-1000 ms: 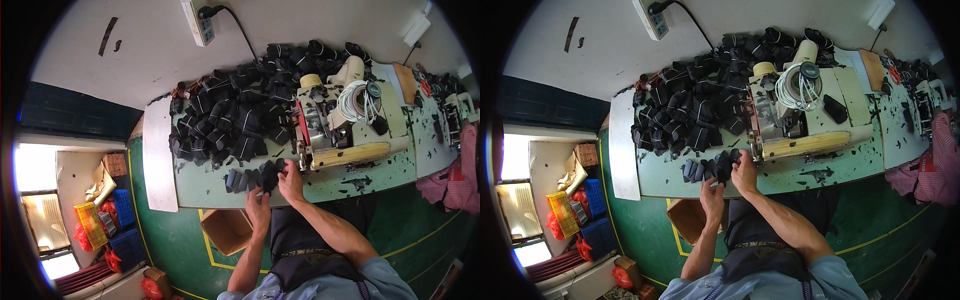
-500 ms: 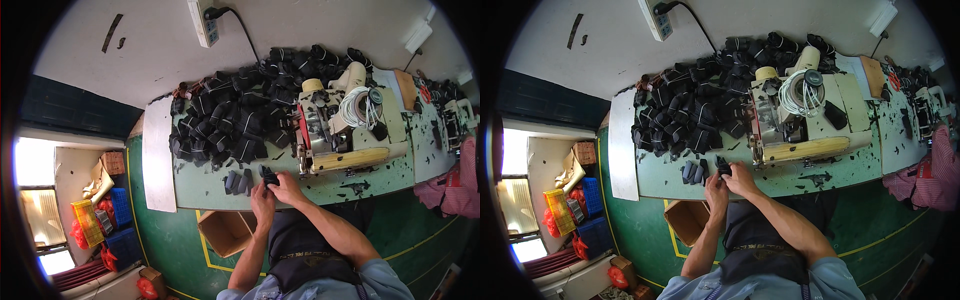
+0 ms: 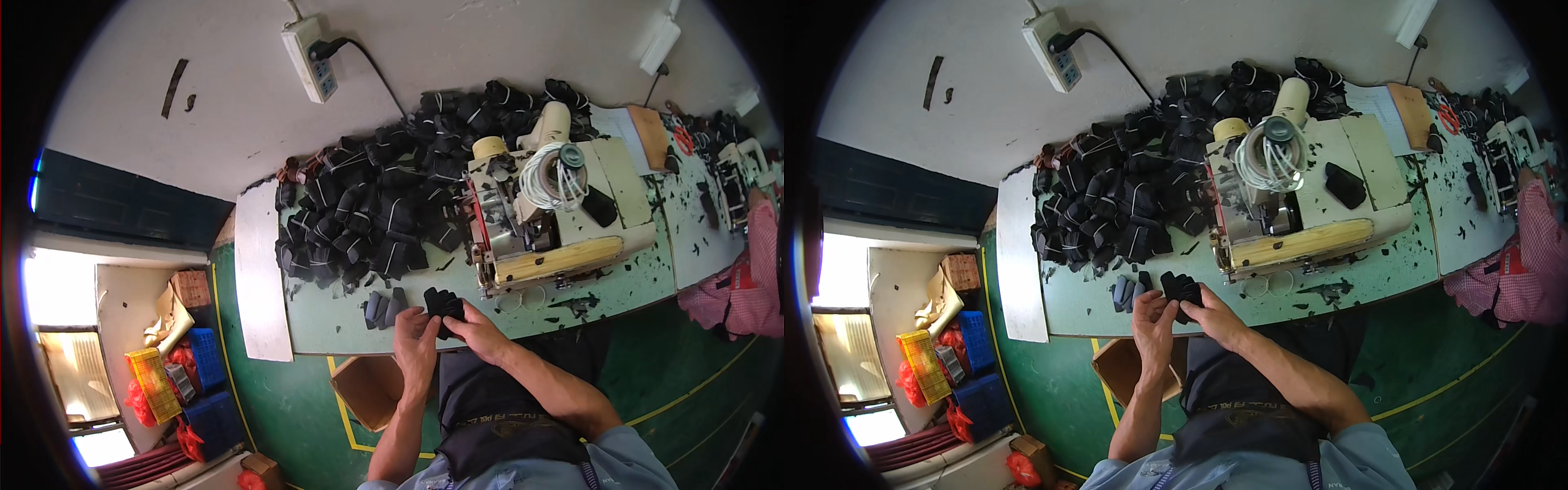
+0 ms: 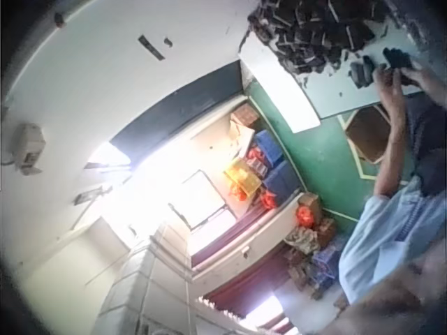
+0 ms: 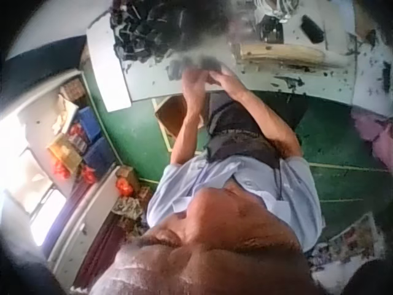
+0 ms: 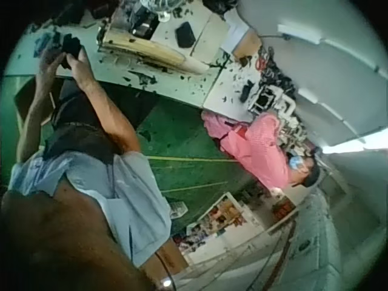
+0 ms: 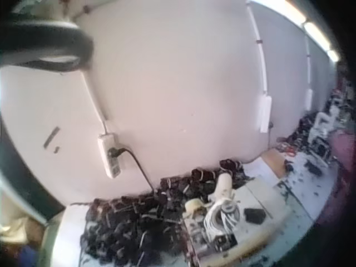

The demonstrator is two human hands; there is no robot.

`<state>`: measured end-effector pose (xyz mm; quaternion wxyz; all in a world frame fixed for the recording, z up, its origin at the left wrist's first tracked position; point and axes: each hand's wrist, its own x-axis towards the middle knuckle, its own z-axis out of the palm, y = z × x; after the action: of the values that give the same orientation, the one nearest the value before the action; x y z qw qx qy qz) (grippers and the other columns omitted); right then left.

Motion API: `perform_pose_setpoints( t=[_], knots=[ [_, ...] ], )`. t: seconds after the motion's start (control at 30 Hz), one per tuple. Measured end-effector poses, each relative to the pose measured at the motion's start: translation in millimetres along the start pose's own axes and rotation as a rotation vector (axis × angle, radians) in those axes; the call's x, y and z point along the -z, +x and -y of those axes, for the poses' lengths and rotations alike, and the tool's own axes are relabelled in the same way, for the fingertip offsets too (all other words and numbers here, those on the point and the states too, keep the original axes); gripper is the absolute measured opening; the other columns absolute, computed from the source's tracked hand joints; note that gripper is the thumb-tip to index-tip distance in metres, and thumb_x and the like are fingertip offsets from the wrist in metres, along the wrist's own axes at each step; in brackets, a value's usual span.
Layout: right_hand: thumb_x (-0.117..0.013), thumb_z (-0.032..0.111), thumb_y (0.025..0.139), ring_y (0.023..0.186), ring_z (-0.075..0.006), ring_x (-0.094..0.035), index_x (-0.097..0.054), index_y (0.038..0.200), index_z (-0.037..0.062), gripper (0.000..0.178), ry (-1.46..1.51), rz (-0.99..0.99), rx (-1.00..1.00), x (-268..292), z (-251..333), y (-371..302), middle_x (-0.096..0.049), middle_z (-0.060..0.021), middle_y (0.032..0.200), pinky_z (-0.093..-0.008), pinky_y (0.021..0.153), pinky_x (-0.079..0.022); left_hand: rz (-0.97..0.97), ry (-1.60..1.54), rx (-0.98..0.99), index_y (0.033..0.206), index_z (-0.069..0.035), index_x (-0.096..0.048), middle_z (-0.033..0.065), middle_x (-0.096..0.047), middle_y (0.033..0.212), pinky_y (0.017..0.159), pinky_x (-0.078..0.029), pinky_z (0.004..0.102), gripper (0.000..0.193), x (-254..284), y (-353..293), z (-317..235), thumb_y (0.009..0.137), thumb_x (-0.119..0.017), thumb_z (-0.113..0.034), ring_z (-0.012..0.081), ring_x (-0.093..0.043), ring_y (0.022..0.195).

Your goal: The person processes small shoe components using an industrial sewing machine.

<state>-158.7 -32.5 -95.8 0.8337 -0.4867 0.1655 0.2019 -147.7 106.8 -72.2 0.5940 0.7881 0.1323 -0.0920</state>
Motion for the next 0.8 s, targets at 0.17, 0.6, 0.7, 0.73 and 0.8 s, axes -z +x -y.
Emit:
perform_pose_setpoints(
  t=[0.17, 0.6, 0.7, 0.73, 0.8],
  knots=[
    [-0.058, 0.018, 0.101, 0.101, -0.0121, -0.054, -0.050, 0.132, 0.0012, 0.037, -0.137, -0.016, 0.086, -2.4, 2.7, -6.5, -0.060, -0.0054, 0.114, -0.0287, 0.092, -0.045, 0.038, -0.203, 0.056, 0.112, 0.005, -0.063, 0.0089, -0.071, 0.098, 0.080, -0.050, 0.0270, 0.026, -2.7, 0.5, -3.3, 0.090, -0.072, -0.007, 0.0136, -0.064, 0.086],
    [-0.056, 0.012, 0.102, 0.100, -0.0090, -0.055, -0.051, 0.130, 0.0034, 0.030, 0.278, -0.147, 0.126, 3.4, 23.0, -30.1, -0.060, -0.0015, 0.110, -0.0263, 0.089, -0.046, 0.079, -0.304, 0.015, 0.122, 0.002, -0.061, 0.0043, -0.067, 0.092, 0.081, -0.048, 0.0257, 0.032, -12.4, -36.3, -47.1, 0.091, -0.068, -0.003, 0.0132, -0.063, 0.085],
    [-0.050, 0.019, 0.105, 0.109, -0.0121, -0.052, -0.043, 0.138, 0.0050, 0.037, 0.361, -0.051, 0.076, 4.3, 19.3, -37.4, -0.056, -0.0054, 0.121, -0.0284, 0.098, -0.042, 0.105, 0.214, -0.168, 0.134, -0.002, -0.056, 0.0066, -0.067, 0.092, 0.080, -0.049, 0.0308, 0.047, -22.6, -40.8, -50.5, 0.088, -0.070, -0.006, 0.0136, -0.063, 0.084],
    [-0.050, 0.019, 0.105, 0.109, -0.0121, -0.052, -0.043, 0.138, 0.0050, 0.037, 0.364, -0.053, 0.078, 3.0, 24.3, -41.8, -0.056, -0.0054, 0.121, -0.0284, 0.098, -0.042, 0.109, 0.216, -0.170, 0.134, -0.002, -0.056, 0.0066, -0.067, 0.092, 0.080, -0.049, 0.0308, 0.047, -24.2, -41.5, -52.4, 0.088, -0.070, -0.006, 0.0136, -0.063, 0.084],
    [-0.051, 0.022, 0.106, 0.111, -0.0134, -0.052, -0.042, 0.140, 0.0053, 0.039, 0.555, -0.007, 0.066, -1.0, 36.6, -51.1, -0.055, -0.0055, 0.123, -0.0288, 0.099, -0.042, 0.066, 0.319, -0.230, 0.137, -0.001, -0.053, 0.0131, -0.066, 0.107, 0.088, -0.048, 0.0354, 0.051, -27.4, -42.9, -58.1, 0.088, -0.069, -0.006, 0.0214, -0.063, 0.096]
  ],
)
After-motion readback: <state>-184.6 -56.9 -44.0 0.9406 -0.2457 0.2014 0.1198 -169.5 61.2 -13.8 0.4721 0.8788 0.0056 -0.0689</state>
